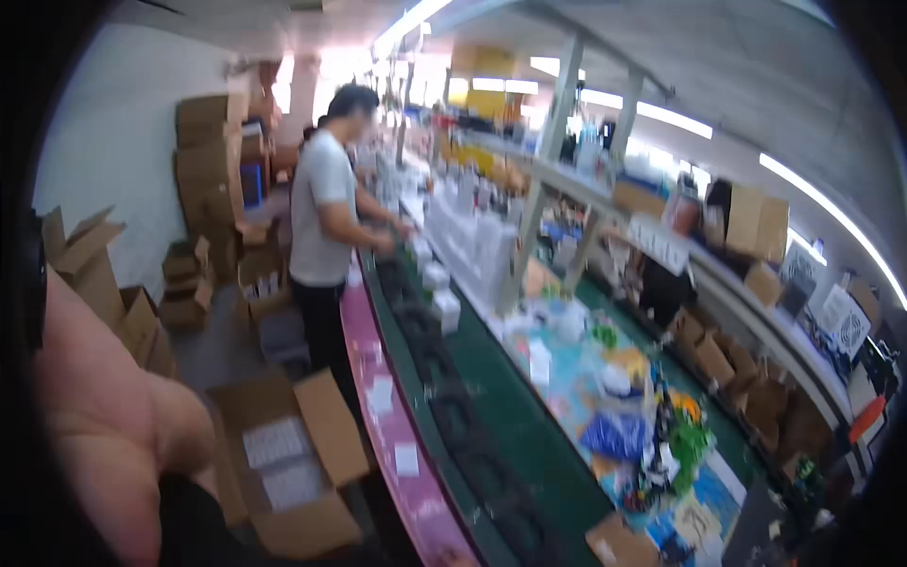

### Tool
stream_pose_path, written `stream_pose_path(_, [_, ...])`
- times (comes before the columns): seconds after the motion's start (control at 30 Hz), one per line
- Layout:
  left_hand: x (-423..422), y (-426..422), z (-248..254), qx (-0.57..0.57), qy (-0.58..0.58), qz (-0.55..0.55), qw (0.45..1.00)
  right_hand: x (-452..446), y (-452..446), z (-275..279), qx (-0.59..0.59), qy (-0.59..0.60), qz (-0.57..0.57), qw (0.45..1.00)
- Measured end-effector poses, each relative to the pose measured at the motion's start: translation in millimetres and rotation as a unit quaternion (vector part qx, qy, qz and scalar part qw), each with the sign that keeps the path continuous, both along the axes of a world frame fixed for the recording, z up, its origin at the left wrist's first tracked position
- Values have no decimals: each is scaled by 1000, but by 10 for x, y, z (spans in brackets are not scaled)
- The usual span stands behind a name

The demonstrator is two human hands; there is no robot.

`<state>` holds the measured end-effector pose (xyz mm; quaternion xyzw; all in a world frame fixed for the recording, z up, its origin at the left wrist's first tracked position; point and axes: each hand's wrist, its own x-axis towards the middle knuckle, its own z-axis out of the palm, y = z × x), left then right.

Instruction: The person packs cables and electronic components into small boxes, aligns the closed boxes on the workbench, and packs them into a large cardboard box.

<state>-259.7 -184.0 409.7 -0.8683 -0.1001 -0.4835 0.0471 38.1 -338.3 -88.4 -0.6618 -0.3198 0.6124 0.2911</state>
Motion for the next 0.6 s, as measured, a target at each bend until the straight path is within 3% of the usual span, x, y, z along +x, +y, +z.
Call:
stream_pose_path(0.1, [147, -28, -60, 33, -7, -4, 999, 321, 310, 8, -6, -39, -6, 999])
stream_pose_path(0.13, [193, -14, -55, 39, -11, -9, 999, 557, 414, -336, 145, -181, 91, 969])
stream_pose_path(0.23, [335, -8, 0, 41, -19, -38, 998, 487, 316, 325, 83, -98, -40, 991])
stream_pose_path(0.47, [521, 374, 36, 73, -74, -89, 991, 578, 558, 359, 62, -38, -165, 984])
stream_pose_path(0.6, [623, 1087, 41, 70, -194, -94, 974, 493, 555, 200, 85, -42, -286, 953])
